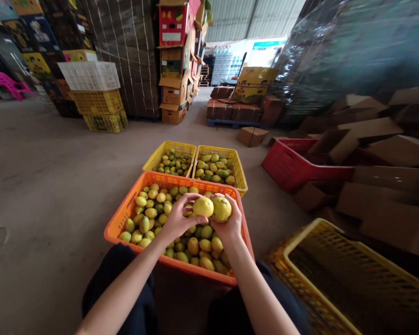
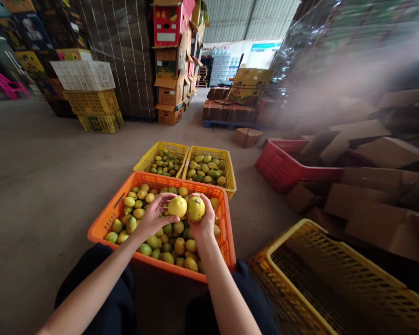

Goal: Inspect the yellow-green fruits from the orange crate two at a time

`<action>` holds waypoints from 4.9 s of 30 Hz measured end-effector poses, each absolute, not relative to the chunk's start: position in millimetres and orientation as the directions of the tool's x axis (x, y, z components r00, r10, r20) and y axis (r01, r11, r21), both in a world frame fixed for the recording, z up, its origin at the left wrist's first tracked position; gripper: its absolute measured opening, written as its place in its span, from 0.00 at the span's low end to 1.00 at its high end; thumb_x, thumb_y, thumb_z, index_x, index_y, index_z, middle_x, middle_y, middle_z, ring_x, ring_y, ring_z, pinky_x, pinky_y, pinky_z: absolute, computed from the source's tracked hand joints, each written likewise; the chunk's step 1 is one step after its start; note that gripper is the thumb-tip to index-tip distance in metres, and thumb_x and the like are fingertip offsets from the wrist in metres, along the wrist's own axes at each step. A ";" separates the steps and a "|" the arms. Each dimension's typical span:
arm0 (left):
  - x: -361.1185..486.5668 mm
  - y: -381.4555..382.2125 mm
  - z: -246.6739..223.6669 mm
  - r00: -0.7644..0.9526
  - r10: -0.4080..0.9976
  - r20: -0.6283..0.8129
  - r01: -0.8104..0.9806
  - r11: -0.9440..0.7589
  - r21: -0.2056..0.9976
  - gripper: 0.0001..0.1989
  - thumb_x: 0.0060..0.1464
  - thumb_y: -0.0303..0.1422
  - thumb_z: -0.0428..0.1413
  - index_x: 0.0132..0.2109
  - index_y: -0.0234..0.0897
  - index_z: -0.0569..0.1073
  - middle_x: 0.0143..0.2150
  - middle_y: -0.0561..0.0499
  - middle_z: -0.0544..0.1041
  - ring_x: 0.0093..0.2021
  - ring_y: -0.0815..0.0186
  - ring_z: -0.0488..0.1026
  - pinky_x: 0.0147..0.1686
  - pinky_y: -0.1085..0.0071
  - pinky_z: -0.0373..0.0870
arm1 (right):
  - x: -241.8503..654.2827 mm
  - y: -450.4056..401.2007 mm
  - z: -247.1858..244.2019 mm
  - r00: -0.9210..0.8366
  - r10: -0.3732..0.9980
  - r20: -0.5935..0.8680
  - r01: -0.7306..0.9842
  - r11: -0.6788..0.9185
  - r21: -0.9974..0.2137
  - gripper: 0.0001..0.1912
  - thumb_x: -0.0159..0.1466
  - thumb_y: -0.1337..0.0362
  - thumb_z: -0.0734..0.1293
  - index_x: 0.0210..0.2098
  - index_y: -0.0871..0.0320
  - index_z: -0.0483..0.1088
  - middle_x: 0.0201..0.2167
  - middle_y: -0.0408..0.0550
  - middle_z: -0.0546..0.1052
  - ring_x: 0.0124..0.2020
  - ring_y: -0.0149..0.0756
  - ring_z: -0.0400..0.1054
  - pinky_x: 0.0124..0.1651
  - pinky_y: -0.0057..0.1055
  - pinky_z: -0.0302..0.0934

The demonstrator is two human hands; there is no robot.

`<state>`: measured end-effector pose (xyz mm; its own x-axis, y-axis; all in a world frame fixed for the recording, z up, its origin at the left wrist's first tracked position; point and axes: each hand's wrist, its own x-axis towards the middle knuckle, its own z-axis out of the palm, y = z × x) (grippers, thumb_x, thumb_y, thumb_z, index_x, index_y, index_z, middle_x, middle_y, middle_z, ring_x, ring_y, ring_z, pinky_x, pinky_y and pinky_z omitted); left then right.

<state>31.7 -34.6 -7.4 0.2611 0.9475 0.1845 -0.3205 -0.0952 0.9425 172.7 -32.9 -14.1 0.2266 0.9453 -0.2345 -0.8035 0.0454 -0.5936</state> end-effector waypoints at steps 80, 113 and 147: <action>0.8 -20.7 -22.0 -0.171 0.973 0.156 -0.202 -0.189 0.961 0.24 0.37 0.27 0.67 0.43 0.41 0.68 0.47 0.48 0.71 0.46 0.66 0.70 0.42 0.77 0.69 | 137.0 -27.2 -53.3 0.274 0.923 0.270 0.051 0.267 -0.962 0.25 0.50 0.65 0.71 0.48 0.51 0.66 0.45 0.47 0.71 0.42 0.39 0.66 0.45 0.37 0.64; -2.2 -14.4 -12.9 0.286 0.891 -0.353 -0.644 0.451 0.618 0.19 0.61 0.37 0.44 0.44 0.27 0.73 0.31 0.42 0.77 0.27 0.68 0.74 0.26 0.77 0.74 | 135.2 -28.1 -28.3 -0.004 0.979 -0.203 -0.691 -0.149 -0.707 0.10 0.51 0.63 0.70 0.32 0.56 0.66 0.26 0.42 0.75 0.23 0.33 0.69 0.21 0.28 0.64; -1.8 -8.5 -23.5 0.308 0.847 -0.433 -0.775 0.487 0.403 0.12 0.60 0.36 0.49 0.41 0.31 0.71 0.31 0.47 0.75 0.29 0.68 0.75 0.26 0.77 0.76 | 131.6 -26.8 -23.2 -0.081 0.893 -0.444 -0.770 -0.339 -0.541 0.04 0.61 0.63 0.64 0.33 0.58 0.68 0.22 0.43 0.76 0.21 0.33 0.70 0.20 0.28 0.65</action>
<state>-1.8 -8.5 -23.5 0.3076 0.8471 -0.4334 -0.7746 0.4874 0.4029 131.6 -26.8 -23.2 -0.0812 0.8926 -0.4435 -0.7699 -0.3388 -0.5408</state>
